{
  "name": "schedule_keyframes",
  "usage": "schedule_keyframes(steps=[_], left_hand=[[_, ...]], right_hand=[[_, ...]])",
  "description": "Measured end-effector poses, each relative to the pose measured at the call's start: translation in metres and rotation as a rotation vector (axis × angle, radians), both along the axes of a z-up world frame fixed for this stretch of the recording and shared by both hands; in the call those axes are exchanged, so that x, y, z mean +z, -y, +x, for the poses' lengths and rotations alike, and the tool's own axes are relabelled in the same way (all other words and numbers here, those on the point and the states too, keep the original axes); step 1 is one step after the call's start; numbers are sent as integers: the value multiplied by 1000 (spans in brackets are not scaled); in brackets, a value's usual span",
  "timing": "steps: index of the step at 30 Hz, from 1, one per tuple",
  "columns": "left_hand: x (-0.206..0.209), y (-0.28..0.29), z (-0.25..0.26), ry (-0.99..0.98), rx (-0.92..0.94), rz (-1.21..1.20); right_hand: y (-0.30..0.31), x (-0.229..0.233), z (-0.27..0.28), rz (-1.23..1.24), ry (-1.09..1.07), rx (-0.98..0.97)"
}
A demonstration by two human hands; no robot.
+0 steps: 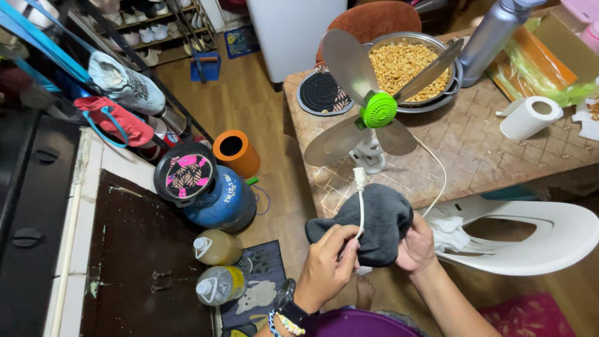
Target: The person wipes a small table fan with a cloth, then attaches three fan blades to the motor housing and secures them. The person then moves the assembled fan to another location.
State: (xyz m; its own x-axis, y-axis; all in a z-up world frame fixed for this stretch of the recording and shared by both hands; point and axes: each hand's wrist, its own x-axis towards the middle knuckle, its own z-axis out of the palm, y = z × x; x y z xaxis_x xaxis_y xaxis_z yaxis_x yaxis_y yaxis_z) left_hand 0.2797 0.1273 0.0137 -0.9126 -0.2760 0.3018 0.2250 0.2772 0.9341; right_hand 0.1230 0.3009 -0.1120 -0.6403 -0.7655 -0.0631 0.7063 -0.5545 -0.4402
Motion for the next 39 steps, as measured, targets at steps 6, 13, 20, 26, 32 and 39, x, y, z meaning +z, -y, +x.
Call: schedule_keyframes(steps=[6,13,20,26,32,39], left_hand=[[5,18,20,-136,-6,-199],[-7,32,36,-198,-56,-611],[-11,52,33,-24,189,27],[-3,58,-6,27,-272,410],[-4,44,-12,277,-539,933],[-15,37,-26,227,-464,997]], right_hand=[[22,-14,37,4,94,111],[44,31,61,308,-271,-121],[38,56,84,382,-452,-128],[34,72,94,338,-213,-43],[27,65,98,63,36,84],[24,60,92,163,135,47]])
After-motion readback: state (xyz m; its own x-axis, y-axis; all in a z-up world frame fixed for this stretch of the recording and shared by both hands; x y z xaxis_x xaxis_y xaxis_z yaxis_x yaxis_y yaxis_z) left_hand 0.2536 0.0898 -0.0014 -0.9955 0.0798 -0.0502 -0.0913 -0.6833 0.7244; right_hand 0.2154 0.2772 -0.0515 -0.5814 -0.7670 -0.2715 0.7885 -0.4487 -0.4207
